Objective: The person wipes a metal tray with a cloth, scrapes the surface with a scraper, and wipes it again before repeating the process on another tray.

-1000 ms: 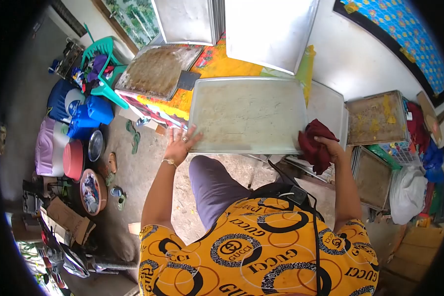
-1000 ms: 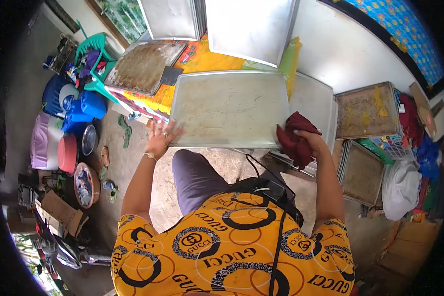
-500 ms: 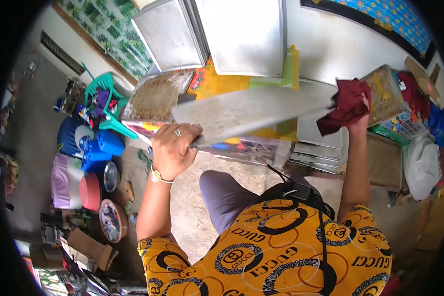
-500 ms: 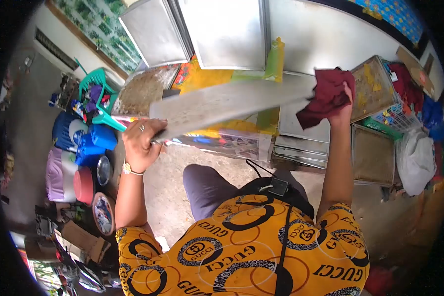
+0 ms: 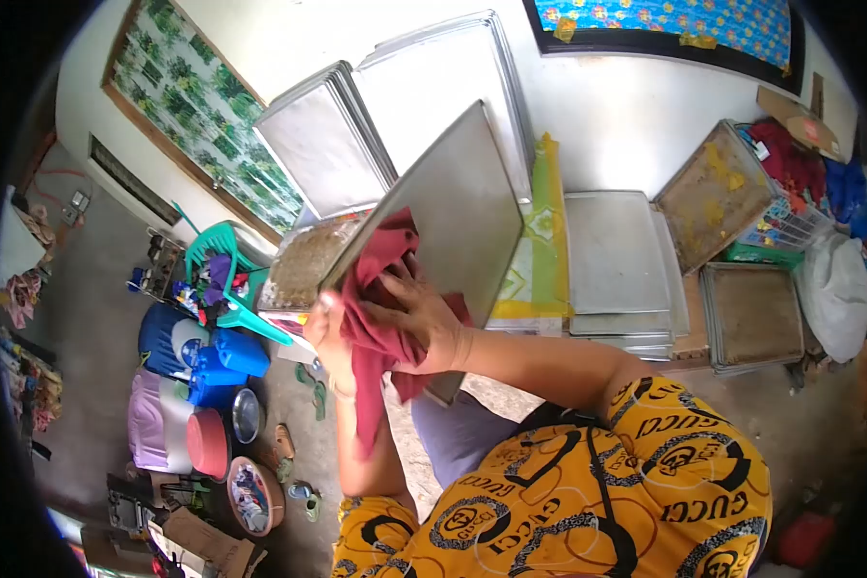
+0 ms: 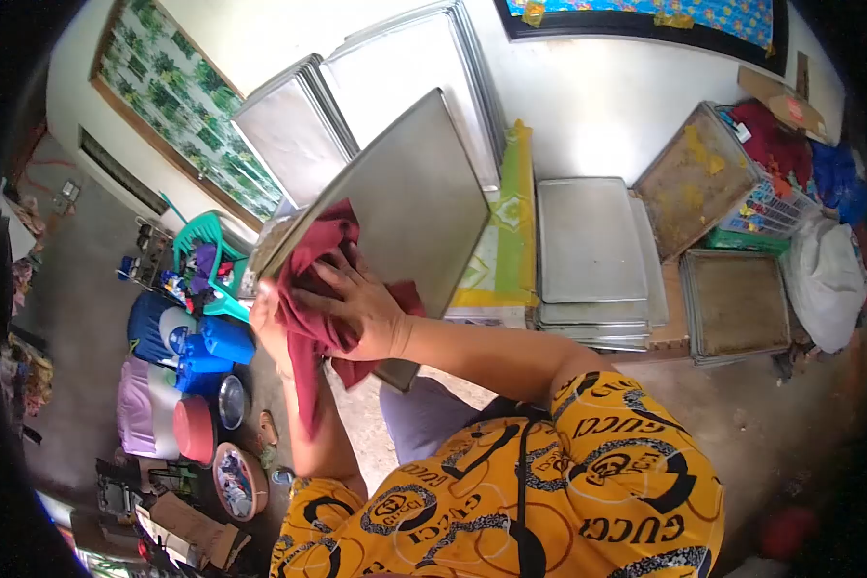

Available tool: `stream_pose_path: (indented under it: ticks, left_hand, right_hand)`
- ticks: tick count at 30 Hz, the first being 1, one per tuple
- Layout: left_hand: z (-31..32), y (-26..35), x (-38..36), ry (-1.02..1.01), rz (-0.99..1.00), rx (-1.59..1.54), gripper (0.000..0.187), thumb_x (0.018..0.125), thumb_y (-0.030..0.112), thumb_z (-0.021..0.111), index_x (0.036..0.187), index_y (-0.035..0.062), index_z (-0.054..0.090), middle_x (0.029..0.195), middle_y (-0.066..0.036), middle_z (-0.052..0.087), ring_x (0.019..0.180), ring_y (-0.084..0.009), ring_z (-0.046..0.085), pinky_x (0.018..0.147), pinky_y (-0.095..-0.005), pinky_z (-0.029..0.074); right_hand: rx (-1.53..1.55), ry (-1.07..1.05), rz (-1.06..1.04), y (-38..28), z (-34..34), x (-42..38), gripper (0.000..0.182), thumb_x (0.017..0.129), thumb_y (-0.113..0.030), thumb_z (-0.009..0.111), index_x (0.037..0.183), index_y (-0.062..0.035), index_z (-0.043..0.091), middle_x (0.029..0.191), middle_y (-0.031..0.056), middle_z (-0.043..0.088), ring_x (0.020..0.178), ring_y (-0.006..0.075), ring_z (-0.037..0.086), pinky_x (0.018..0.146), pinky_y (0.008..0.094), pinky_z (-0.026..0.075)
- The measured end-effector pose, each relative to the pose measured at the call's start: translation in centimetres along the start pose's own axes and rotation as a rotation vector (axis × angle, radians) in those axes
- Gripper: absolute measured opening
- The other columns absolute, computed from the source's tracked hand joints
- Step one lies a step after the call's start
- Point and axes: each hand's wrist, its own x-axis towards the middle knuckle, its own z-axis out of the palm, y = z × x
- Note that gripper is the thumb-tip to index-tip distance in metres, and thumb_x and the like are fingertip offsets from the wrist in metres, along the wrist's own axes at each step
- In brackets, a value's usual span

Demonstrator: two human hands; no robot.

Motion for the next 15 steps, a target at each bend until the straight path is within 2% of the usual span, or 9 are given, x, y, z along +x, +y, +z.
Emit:
stream_pose_path:
  ticks: [1,4,7,8,9,10,11,12,15]
  left_hand:
    - [2.9,3.8,-1.0,0.066,0.029,0.054,0.018,0.093,0.013,0.055,0.091,-0.0032,0.061,0.09,-0.004,0.062,0.079,-0.0123,0.055,0.074,-0.0291,0.047]
    - [-3.4,4.2,-2.8,-0.134,0.239,-0.055,0.018,0.09,0.019,0.06,0.098,0.0017,0.06,0.098,-0.009,0.063,0.089,-0.0186,0.06,0.083,-0.0351,0.049]
    - [-5.0,6.6,-5.2,-0.196,0.411,-0.142,0.03,0.088,0.026,0.062,0.108,0.0029,0.06,0.113,-0.014,0.061,0.101,-0.0283,0.06,0.091,-0.0433,0.046]
    - [-6.2,7.5,-6.6,-0.119,0.412,0.01,0.036,0.089,0.029,0.061,0.115,0.0043,0.057,0.118,-0.016,0.058,0.106,-0.0302,0.057,0.093,-0.0455,0.044]
    - [-6.7,8.5,-7.7,-0.043,0.411,0.157,0.043,0.09,0.032,0.059,0.123,0.0056,0.053,0.123,-0.017,0.056,0.111,-0.032,0.055,0.096,-0.0477,0.043]
    - [-4.8,10.0,-7.7,-0.211,0.452,-0.016,0.054,0.09,0.038,0.056,0.132,0.006,0.045,0.129,-0.018,0.051,0.116,-0.0342,0.052,0.098,-0.049,0.041]
    - [-5.2,10.3,-8.0,-0.166,0.43,-0.035,0.056,0.09,0.039,0.056,0.131,0.0027,0.045,0.128,-0.017,0.052,0.113,-0.0334,0.054,0.097,-0.0485,0.042]
    - [-4.9,10.4,-7.7,-0.099,0.4,-0.077,0.051,0.09,0.037,0.057,0.124,0.0,0.049,0.12,-0.018,0.057,0.105,-0.0319,0.058,0.091,-0.0464,0.046]
    - [-5.4,8.8,-6.4,0.038,0.372,-0.168,0.043,0.09,0.032,0.059,0.116,-0.0008,0.055,0.109,-0.017,0.063,0.097,-0.0299,0.062,0.085,-0.0436,0.051]
  right_hand:
    - [0.001,-0.002,-0.014,0.4,0.0,1.1,0.062,0.068,-0.034,0.07,0.125,-0.0145,0.053,0.131,0.0184,0.045,0.127,0.0434,0.034,0.105,0.0591,0.022]
    - [-0.046,-0.164,0.032,2.6,-1.0,5.4,0.063,0.072,-0.032,0.069,0.13,-0.0161,0.049,0.137,0.019,0.039,0.131,0.0433,0.028,0.108,0.0554,0.019]
    - [0.339,0.236,0.79,7.3,-2.5,8.0,0.04,0.085,-0.017,0.06,0.121,-0.0035,0.051,0.114,0.0157,0.059,0.106,0.0282,0.056,0.091,0.0411,0.043]
    - [0.356,0.307,0.643,11.9,-3.1,8.3,0.031,0.086,-0.013,0.059,0.113,-0.0001,0.054,0.1,0.0113,0.064,0.09,0.0206,0.062,0.077,0.0353,0.05]
    - [0.656,0.298,0.755,16.3,-3.9,7.9,0.026,0.084,-0.009,0.06,0.109,-0.0002,0.057,0.098,0.01,0.064,0.083,0.0185,0.062,0.071,0.0323,0.051]
    - [1.089,0.417,0.782,19.2,-4.4,7.4,0.023,0.088,-0.015,0.055,0.107,-0.0033,0.059,0.091,0.0096,0.065,0.075,0.018,0.063,0.066,0.0288,0.053]
    - [1.396,0.133,0.734,22.1,-5.4,6.2,0.029,0.092,-0.026,0.049,0.112,-0.0065,0.058,0.101,0.0074,0.063,0.087,0.0201,0.062,0.074,0.0334,0.053]
    - [1.453,0.134,0.753,22.8,-3.9,5.1,0.033,0.093,-0.03,0.047,0.114,-0.0077,0.056,0.106,0.0059,0.062,0.093,0.0206,0.061,0.079,0.0353,0.051]
    - [2.162,-0.107,0.721,13.9,0.2,3.5,0.039,0.094,-0.037,0.045,0.121,-0.0103,0.052,0.119,0.0031,0.055,0.109,0.0211,0.053,0.095,0.0391,0.042]
